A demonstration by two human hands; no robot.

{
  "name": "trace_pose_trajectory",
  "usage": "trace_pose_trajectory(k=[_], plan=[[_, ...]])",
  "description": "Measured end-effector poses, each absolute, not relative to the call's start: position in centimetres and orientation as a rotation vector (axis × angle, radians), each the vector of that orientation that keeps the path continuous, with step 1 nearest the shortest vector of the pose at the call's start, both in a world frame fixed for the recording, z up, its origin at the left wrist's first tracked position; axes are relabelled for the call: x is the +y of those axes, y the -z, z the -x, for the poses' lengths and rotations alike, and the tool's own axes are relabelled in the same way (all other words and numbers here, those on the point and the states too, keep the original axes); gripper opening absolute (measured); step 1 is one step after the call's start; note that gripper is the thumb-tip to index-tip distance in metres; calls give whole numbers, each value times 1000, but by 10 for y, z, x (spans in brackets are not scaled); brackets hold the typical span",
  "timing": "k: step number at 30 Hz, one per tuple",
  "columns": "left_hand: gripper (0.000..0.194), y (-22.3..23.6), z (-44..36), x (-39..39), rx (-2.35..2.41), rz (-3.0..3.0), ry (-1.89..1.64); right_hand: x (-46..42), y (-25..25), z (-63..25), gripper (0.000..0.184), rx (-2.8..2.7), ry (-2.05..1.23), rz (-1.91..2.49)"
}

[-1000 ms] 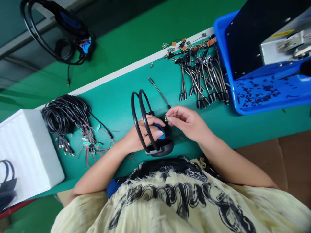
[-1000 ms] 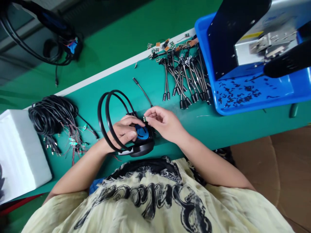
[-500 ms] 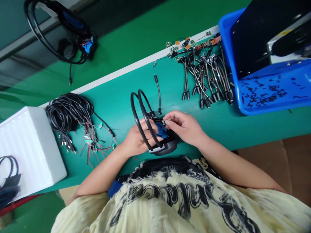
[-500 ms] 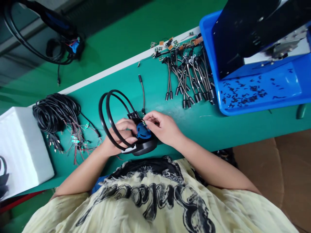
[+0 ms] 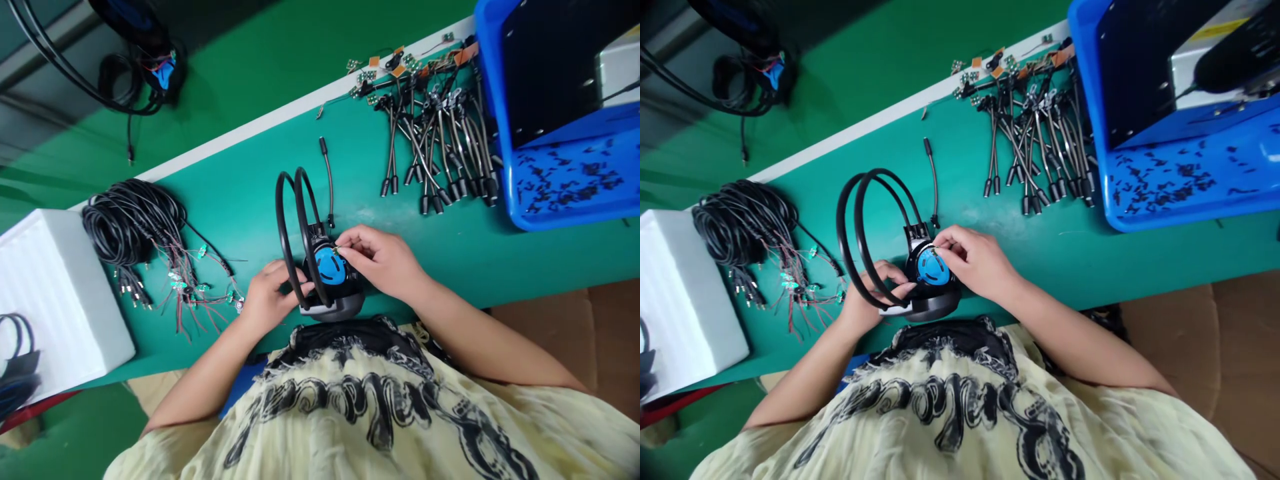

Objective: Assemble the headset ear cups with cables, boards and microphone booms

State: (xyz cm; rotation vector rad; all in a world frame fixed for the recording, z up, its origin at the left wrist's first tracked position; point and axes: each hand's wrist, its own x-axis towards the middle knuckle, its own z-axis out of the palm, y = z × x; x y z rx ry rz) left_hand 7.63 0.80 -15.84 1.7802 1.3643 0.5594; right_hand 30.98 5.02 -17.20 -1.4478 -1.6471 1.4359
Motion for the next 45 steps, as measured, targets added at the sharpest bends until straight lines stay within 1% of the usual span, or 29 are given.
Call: trace_pose_trajectory(k=[2,3,5,8,10,15,21,25,28,32,37,41,45], plan=[[14,153,-74,17,1311,-1924,-601,50,173,-310,12,-1642,-1446,1431],[15,150,-75,23,1284,-1981,-626,50,173,-311,12,-1643,-1450,1423],[21,147,-79,35,1234,-2075,-667,50,173,-311,12,-1643,-1456,1407],[32,148,-93,51,1140,-2141,-633,49,173,-311,13,-1631,-1456,1388],[34,153,-103,58,1116,-2148,-566,48,173,-311,13,-1600,-1455,1381],[28,159,-113,63,1267,-2144,-486,48,171,-313,13,-1526,-1447,1388],[15,162,-110,59,1268,-2263,-504,51,166,-310,10,-1540,-1345,1403],[13,163,-113,54,1319,-2367,-561,51,165,-308,10,-1554,-1266,1418],[12,163,-115,53,1269,-2394,-589,50,165,-307,10,-1556,-1244,1419],[13,161,-115,56,1126,-2328,-623,48,164,-306,11,-1529,-1288,1426],[13,164,-112,59,1028,-2326,-674,44,165,-307,12,-1465,-1437,1427],[9,168,-109,58,937,-2398,-740,39,168,-308,14,-1385,-1579,1396],[4,172,-107,54,888,-2364,-722,36,169,-310,14,-1387,-1616,1412]])
